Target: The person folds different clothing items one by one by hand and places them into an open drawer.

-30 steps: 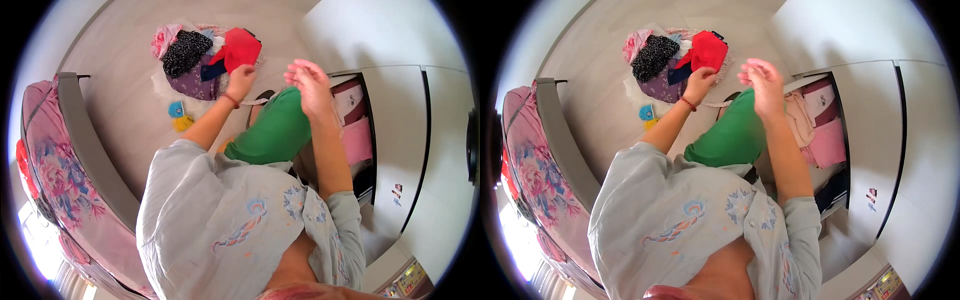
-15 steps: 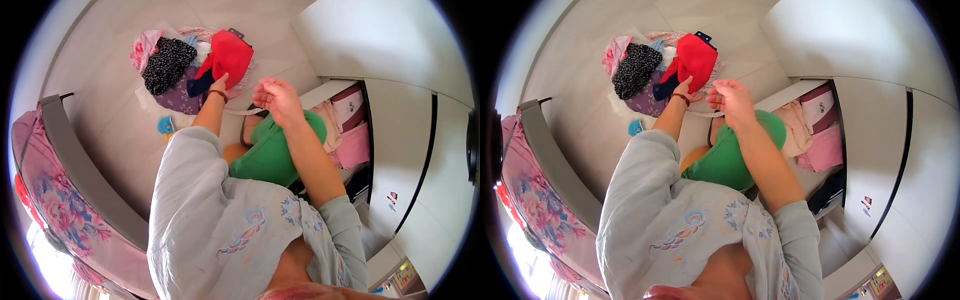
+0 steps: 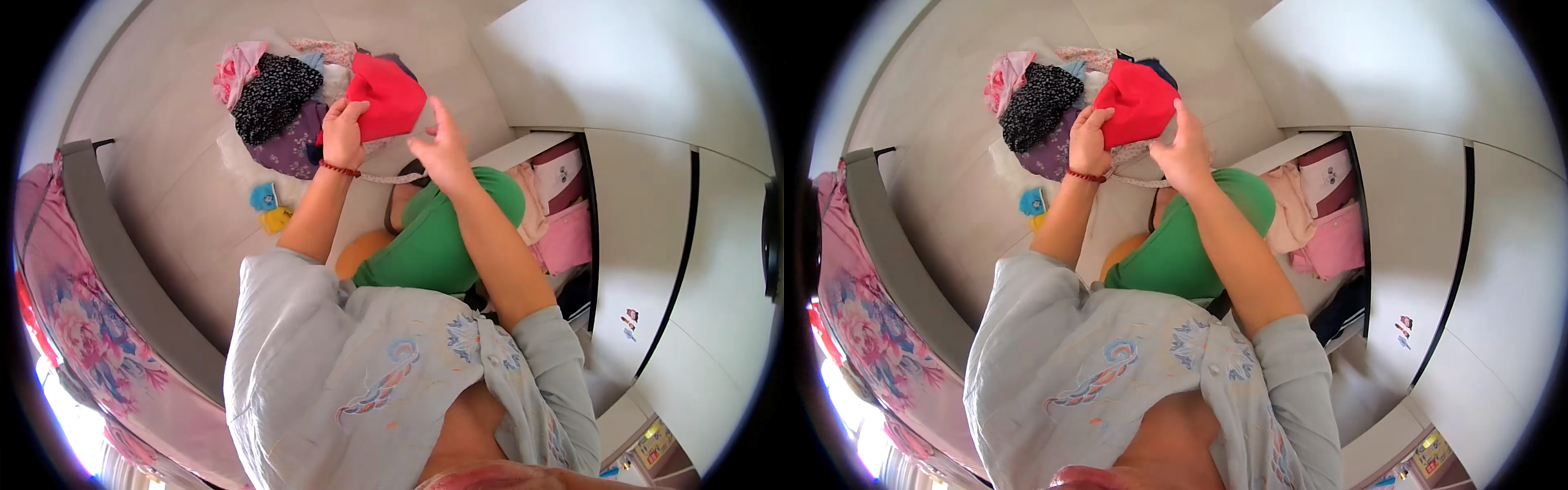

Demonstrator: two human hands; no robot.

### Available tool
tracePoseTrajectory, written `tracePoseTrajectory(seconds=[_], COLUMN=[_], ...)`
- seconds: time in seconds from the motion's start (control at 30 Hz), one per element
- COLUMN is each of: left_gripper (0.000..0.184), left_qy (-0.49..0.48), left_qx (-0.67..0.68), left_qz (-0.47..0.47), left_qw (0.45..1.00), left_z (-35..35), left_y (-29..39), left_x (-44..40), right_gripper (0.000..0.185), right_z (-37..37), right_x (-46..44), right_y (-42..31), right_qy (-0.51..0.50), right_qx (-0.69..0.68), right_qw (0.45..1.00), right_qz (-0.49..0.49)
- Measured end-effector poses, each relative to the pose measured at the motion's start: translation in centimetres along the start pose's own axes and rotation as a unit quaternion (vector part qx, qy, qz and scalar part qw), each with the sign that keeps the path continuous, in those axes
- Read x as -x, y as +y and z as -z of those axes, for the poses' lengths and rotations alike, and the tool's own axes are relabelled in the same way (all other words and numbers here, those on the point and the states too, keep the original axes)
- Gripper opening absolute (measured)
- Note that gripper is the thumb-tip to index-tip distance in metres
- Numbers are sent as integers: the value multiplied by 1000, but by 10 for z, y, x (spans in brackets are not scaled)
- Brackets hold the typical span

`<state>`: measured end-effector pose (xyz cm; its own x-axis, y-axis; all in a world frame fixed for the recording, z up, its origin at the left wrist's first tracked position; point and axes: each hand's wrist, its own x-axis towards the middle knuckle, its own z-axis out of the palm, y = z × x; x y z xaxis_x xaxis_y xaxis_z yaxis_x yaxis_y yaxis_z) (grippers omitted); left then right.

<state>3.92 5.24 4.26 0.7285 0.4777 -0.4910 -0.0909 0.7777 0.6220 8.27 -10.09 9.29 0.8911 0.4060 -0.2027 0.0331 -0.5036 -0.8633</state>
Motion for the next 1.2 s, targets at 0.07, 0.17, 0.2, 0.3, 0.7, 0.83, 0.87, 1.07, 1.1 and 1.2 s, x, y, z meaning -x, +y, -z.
tracePoseTrajectory(seconds=[0.07,0.17,0.2,0.3,0.7,0.83,0.87,1.07,1.1,1.2], left_gripper=[6,7,8,8,40,28,27,22,23,25], left_qy=[-41,-125,-167,-214,-306,-312,-275,-504,-514,-527], left_qx=[30,55,47,-7,-362,-347,-372,-181,-155,-134], left_qz=[14,21,7,-45,-509,-561,-615,-92,-70,-29], left_qw=[999,990,985,976,718,684,638,840,841,838], left_z=[-34,-60,-64,-70,-139,-173,-182,-228,-235,-253], left_y=[39,68,73,79,101,102,101,113,112,108], left_x=[38,87,100,126,175,200,202,223,226,236], right_gripper=[71,75,70,43,13,16,16,11,10,9], right_z=[-2,7,10,47,152,174,180,218,222,229], right_x=[7,17,19,25,99,125,130,170,178,218], right_y=[-13,-30,-35,-40,-158,-165,-163,-157,-156,-147], right_qy=[27,113,169,169,189,221,232,284,336,437], right_qx=[84,177,181,154,-188,-243,-241,-214,-177,-113], right_qw=[993,957,937,892,895,868,865,865,854,816], right_qz=[78,199,246,391,359,372,374,353,355,362])
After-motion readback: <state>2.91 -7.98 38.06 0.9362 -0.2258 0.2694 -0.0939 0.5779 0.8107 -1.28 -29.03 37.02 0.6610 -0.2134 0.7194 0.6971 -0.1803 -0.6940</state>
